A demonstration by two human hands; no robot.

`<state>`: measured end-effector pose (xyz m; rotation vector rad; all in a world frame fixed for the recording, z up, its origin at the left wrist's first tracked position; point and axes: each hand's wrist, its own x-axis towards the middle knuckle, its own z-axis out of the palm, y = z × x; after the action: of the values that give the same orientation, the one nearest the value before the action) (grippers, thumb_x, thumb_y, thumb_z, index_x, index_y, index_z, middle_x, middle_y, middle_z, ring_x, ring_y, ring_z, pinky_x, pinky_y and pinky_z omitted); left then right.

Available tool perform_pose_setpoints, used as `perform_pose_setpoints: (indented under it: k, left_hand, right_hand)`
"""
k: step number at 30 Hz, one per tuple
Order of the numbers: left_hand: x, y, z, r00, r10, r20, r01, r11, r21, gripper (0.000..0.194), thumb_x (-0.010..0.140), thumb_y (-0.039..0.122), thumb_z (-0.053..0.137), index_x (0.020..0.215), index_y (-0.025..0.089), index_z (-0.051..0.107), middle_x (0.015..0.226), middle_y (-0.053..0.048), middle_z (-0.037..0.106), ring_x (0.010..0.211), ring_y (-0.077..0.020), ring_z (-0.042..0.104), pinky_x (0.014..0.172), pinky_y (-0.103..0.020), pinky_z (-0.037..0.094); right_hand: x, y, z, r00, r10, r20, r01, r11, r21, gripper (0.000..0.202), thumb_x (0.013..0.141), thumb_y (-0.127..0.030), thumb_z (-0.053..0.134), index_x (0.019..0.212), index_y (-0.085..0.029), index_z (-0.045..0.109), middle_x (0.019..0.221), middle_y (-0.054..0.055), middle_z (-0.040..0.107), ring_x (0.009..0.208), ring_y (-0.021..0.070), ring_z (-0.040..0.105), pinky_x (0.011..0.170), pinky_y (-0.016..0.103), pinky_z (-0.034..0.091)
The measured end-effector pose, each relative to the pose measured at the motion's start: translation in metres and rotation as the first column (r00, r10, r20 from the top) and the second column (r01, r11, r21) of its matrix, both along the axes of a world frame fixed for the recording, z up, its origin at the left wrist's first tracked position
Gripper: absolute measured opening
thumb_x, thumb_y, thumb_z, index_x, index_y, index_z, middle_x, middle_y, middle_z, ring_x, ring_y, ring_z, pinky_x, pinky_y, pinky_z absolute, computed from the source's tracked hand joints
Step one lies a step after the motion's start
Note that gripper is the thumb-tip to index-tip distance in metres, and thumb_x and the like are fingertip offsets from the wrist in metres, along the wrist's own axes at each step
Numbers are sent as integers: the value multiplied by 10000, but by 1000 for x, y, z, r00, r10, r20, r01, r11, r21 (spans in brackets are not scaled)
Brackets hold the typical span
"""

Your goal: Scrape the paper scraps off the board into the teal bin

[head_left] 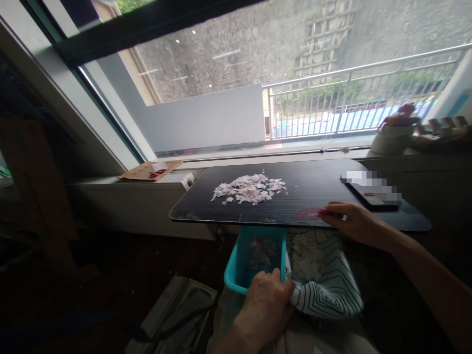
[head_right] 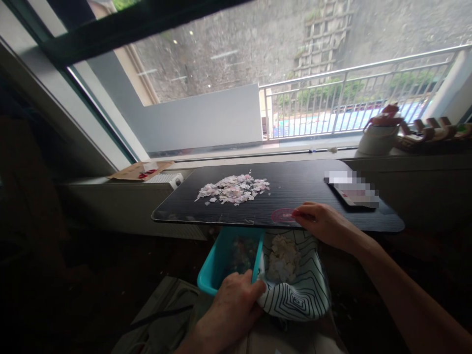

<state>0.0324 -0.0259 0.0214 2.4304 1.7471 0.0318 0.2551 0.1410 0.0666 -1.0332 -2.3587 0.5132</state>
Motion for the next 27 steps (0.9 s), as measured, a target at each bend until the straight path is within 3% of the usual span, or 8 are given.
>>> perform_pose_setpoints:
  k: [4,8,12,20,27]
  left_hand:
    - [0,0,1,1000,-4,1,4,1000,-10,78,821,268,550,851,208,590,843,-46,600,744,-220,578,676,-317,461]
    - [1,0,-1,1000,1,-1,-1,1000,1,96,823,280,549,864,211,601,844,-49,606,738,-223,584,674,-321,466]
    - [0,2,-3,1000,12,-1,-12,1000,-10,98,812,288,565,849,208,607,843,-50,608,742,-225,588,672,-317,469]
    - [1,0,2,1000,-2,19,2,1000,-18,101,830,286,544,857,206,600,841,-47,605,747,-223,588,683,-322,469]
    - [-1,0,2,1000,1,-7,-1,1000,-25,100,823,268,546,886,209,596,868,-50,605,757,-223,586,684,-316,460]
  right_hand:
    - [-25,22,-6,999,-5,-41,7,999,34,353,848,-452,482,849,-174,700,729,35,634,610,135,512,583,247,396]
    - [-64,57,-13,987,-139,-80,145,986,77,334,819,-382,479,858,-148,714,697,51,651,609,151,532,599,265,389]
    - [-94,79,-21,988,-131,-79,135,990,49,344,798,-357,470,866,-129,719,690,54,654,618,157,533,585,263,377]
    - [-66,64,-16,989,-145,-37,147,988,40,319,781,-382,490,825,-165,719,625,27,638,582,147,528,541,248,355]
    - [-79,61,-5,992,-119,36,116,990,81,306,797,-350,458,763,-168,702,630,34,635,569,142,510,518,245,330]
